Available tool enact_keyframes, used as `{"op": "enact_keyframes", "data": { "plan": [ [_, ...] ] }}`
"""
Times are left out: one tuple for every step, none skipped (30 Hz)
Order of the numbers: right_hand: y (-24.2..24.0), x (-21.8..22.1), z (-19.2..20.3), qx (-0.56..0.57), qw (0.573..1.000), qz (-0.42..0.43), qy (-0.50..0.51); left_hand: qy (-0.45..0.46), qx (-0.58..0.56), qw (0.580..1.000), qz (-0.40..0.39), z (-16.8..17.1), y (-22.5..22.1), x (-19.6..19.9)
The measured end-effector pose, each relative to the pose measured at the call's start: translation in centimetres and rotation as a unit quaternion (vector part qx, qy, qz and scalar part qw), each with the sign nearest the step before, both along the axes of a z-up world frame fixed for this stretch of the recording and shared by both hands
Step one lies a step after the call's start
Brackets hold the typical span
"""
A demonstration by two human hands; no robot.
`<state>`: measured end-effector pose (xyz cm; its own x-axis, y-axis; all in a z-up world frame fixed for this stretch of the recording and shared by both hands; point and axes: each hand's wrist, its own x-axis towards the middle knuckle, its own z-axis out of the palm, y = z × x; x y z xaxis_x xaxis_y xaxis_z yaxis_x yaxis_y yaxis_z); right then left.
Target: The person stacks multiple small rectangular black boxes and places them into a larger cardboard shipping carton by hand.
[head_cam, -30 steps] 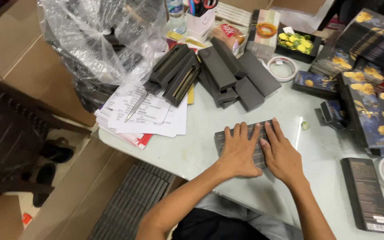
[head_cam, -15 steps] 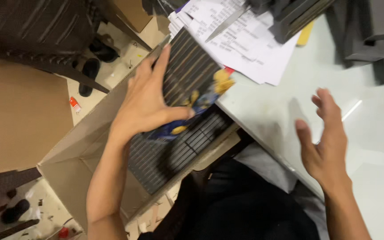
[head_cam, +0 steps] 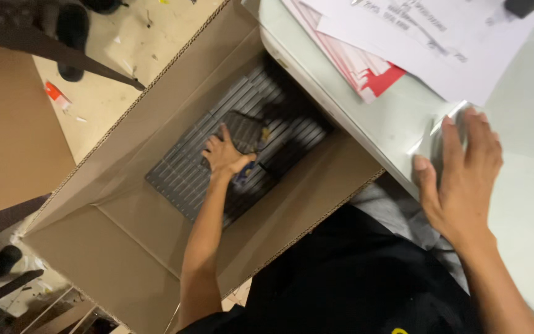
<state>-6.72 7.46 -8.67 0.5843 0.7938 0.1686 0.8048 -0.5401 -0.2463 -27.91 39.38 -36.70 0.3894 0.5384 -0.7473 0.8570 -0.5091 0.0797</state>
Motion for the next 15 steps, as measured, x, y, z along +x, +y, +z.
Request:
{"op": "enact_keyframes", "data": {
  "plan": [
    [0.1,-0.1,-0.1,-0.006,1.000,-0.004,-0.008,-0.004,0.062,0.998,0.003,-2.9,0.6,-1.6],
    [0.3,-0.1,-0.2,-0.011,1.000,-0.007,-0.016,-0.008,0.126,0.992,0.006,-5.6,1.1,-3.3],
    [0.5,-0.1,-0.2,-0.017,1.000,-0.006,-0.012,-0.004,0.120,0.993,0.007,-7.8,1.5,-5.1],
    [0.6,-0.1,-0.3,-0.017,1.000,0.001,-0.024,0.007,0.163,0.987,0.014,-10.1,1.9,-6.8],
    [0.7,-0.1,-0.4,-0.016,0.999,0.009,-0.036,0.018,0.206,0.978,0.021,-12.3,2.2,-8.6],
    [0.9,-0.1,-0.3,-0.023,0.999,0.009,-0.033,0.022,0.200,0.979,0.021,-13.3,1.8,-9.3],
    [1.2,-0.1,-0.1,-0.024,0.999,0.011,-0.031,0.035,0.198,0.979,0.031,-14.3,1.4,-10.2],
    [1.4,-0.1,-0.1,-0.025,0.999,0.014,-0.028,0.050,0.198,0.978,0.043,-15.1,1.0,-11.2],
    [0.9,-0.4,-0.2,-0.030,0.999,0.016,-0.024,0.055,0.192,0.979,0.044,-15.8,0.3,-11.5],
    [0.6,-0.5,-0.4,-0.047,0.999,-0.011,-0.004,0.092,0.181,0.979,0.029,-16.3,-0.2,-12.0],
    [0.3,-0.7,-0.5,-0.064,0.997,-0.037,0.016,0.128,0.169,0.977,0.015,-16.7,-0.7,-12.5],
    [0.6,-0.9,-0.4,-0.065,0.997,-0.031,0.018,0.132,0.167,0.977,0.020,-17.3,-1.3,-12.4],
    [0.8,-1.1,-0.2,-0.068,0.994,-0.046,0.071,0.109,0.202,0.973,0.038,-17.9,-2.0,-12.4],
    [0.9,-1.4,0.2,-0.072,0.988,-0.062,0.123,0.087,0.235,0.967,0.053,-18.4,-2.8,-12.5],
    [1.7,-1.5,0.7,-0.076,0.987,-0.058,0.126,0.092,0.233,0.967,0.056,-18.5,-3.2,-12.8]
  ]
}}
